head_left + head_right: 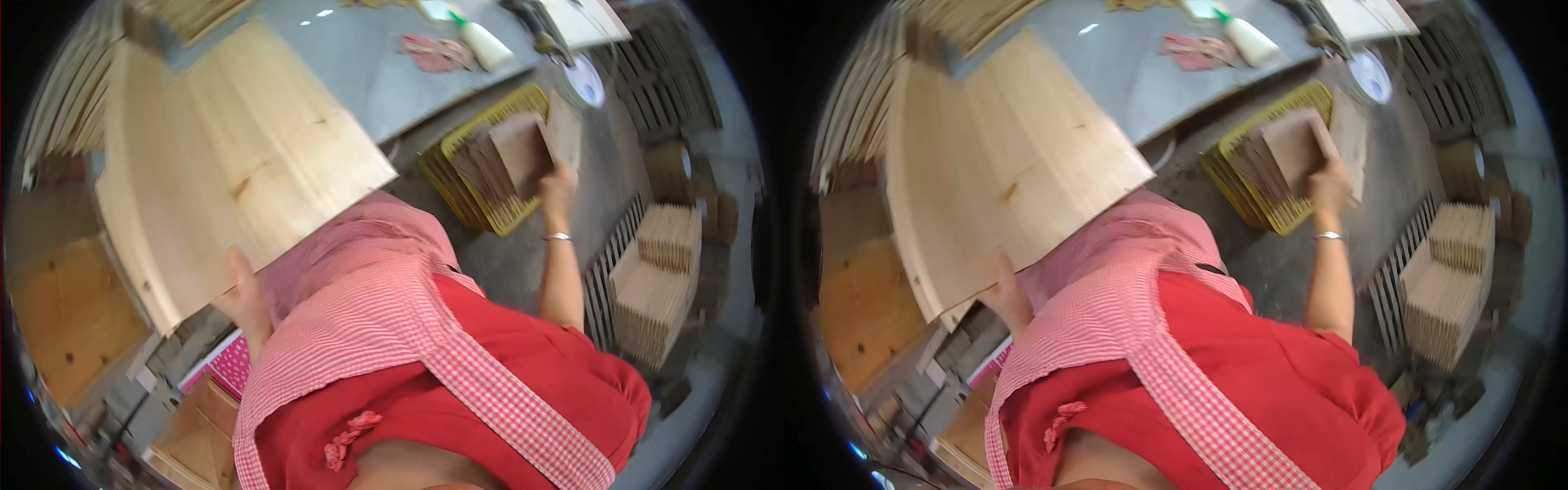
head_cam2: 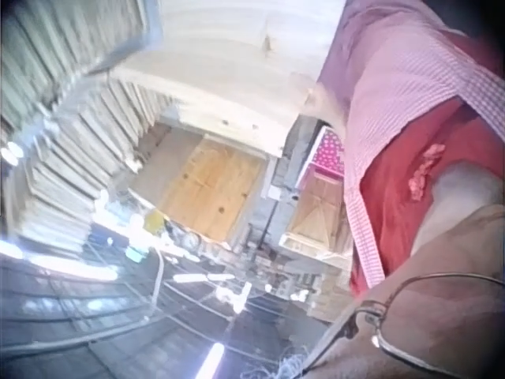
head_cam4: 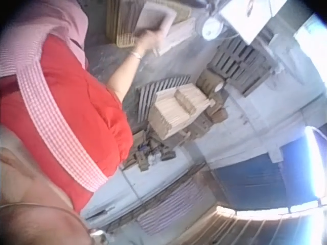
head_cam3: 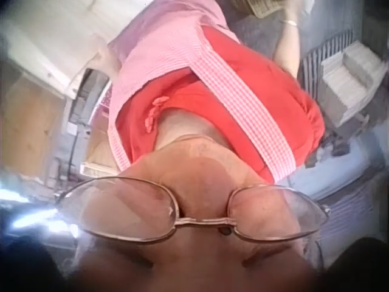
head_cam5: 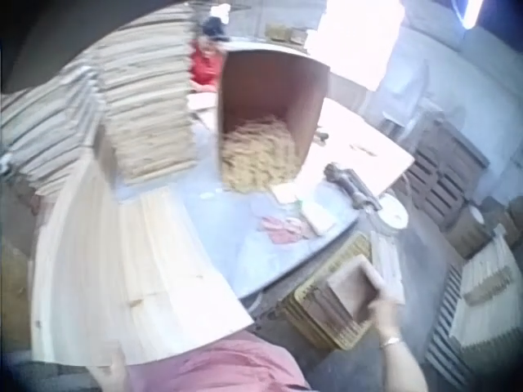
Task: Assembling and gluing wooden panels to create small crates or boxes.
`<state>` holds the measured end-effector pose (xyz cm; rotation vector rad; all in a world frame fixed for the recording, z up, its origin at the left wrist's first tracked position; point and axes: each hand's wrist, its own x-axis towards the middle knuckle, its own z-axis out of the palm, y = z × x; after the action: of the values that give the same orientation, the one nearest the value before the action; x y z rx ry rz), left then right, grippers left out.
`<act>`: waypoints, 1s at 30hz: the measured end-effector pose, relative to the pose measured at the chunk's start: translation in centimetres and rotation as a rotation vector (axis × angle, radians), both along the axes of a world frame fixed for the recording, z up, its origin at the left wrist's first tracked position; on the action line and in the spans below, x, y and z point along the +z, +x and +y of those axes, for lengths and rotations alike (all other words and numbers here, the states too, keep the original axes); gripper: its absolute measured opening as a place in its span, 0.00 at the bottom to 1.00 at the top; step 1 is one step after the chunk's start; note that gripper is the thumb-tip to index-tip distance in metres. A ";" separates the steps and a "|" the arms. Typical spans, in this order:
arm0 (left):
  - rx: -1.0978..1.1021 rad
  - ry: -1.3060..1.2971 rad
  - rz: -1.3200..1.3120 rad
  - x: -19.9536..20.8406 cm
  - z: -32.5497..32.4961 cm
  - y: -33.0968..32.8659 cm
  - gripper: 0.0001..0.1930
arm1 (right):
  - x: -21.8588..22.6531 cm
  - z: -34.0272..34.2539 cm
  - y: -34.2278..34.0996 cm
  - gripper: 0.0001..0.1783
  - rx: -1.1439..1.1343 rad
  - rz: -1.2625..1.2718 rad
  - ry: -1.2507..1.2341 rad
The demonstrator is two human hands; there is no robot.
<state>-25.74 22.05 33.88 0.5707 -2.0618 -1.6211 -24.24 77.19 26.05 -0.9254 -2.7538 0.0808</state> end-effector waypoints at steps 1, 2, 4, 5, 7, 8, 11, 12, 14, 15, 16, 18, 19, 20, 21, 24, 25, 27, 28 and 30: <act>-0.034 -0.076 -0.019 0.1 -0.2 0.1 0.22 | 2.9 1.0 -0.8 0.20 -0.135 0.098 -0.035; -0.060 -0.152 -0.040 0.3 -0.4 0.0 0.21 | 4.9 3.1 -0.5 0.20 0.013 0.300 0.167; -0.080 -0.138 0.031 -0.4 -0.2 -0.5 0.18 | 10.6 2.6 -3.1 0.13 -0.122 0.396 0.251; -0.026 -0.152 0.052 -0.5 -0.2 -0.6 0.18 | 12.4 3.5 -4.7 0.11 0.044 0.508 0.315; -0.092 -0.095 -0.096 -0.3 -0.3 -0.1 0.17 | 17.4 -3.2 -9.6 0.12 0.407 0.725 -0.036; -0.060 -0.102 -0.080 -0.4 -0.3 -0.1 0.17 | 18.9 -7.2 -12.0 0.12 0.577 0.792 -0.165; -0.052 0.044 -0.044 0.4 -0.2 0.1 0.15 | 20.9 -16.8 -20.0 0.11 0.919 0.584 -0.107; -0.064 0.063 -0.084 0.9 -0.3 0.3 0.16 | 20.9 -20.6 -22.7 0.10 1.036 0.618 -0.138; -0.079 0.086 -0.115 1.1 -0.2 0.1 0.17 | 19.7 -25.9 -28.2 0.10 1.242 0.611 -0.247; -0.067 0.066 -0.082 1.1 -0.1 0.0 0.16 | 19.4 -28.1 -30.6 0.09 1.282 0.562 -0.242; -0.055 0.044 -0.053 0.9 -0.2 0.0 0.15 | 18.7 -29.9 -32.8 0.08 1.322 0.511 -0.239; -0.061 0.045 -0.061 0.3 -0.5 0.0 0.17 | 17.3 -32.7 -37.0 0.05 1.414 0.535 -0.149; -0.065 0.048 -0.079 0.2 -0.6 0.2 0.19 | 16.7 -34.0 -38.4 0.05 1.423 0.539 -0.156; -0.059 0.047 -0.077 0.2 -0.6 0.3 0.19 | 16.2 -35.0 -39.6 0.06 1.448 0.527 -0.141; -0.067 0.033 -0.106 0.1 -0.6 0.4 0.19 | 15.8 -35.5 -40.6 0.06 1.471 0.514 -0.125; -0.062 -0.003 -0.125 -0.2 -0.6 0.6 0.18 | 14.6 -36.5 -43.1 0.07 1.496 0.495 -0.077; -0.052 -0.024 -0.115 -0.3 -0.6 0.6 0.18 | 14.6 -36.8 -43.1 0.07 1.499 0.494 -0.081; -0.048 -0.014 -0.114 0.0 -0.6 0.5 0.18 | 14.6 -37.4 -43.2 0.06 1.532 0.456 -0.095; -0.046 -0.005 -0.111 0.1 -0.6 0.5 0.18 | 14.8 -37.7 -43.1 0.06 1.532 0.454 -0.097; -0.057 -0.013 -0.108 -0.2 -0.7 0.6 0.18 | 15.3 -38.2 -42.8 0.06 1.580 0.432 -0.056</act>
<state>-25.11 21.30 33.70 0.6130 -2.1835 -1.6404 -67.08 39.02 41.32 1.2339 -2.3113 0.5101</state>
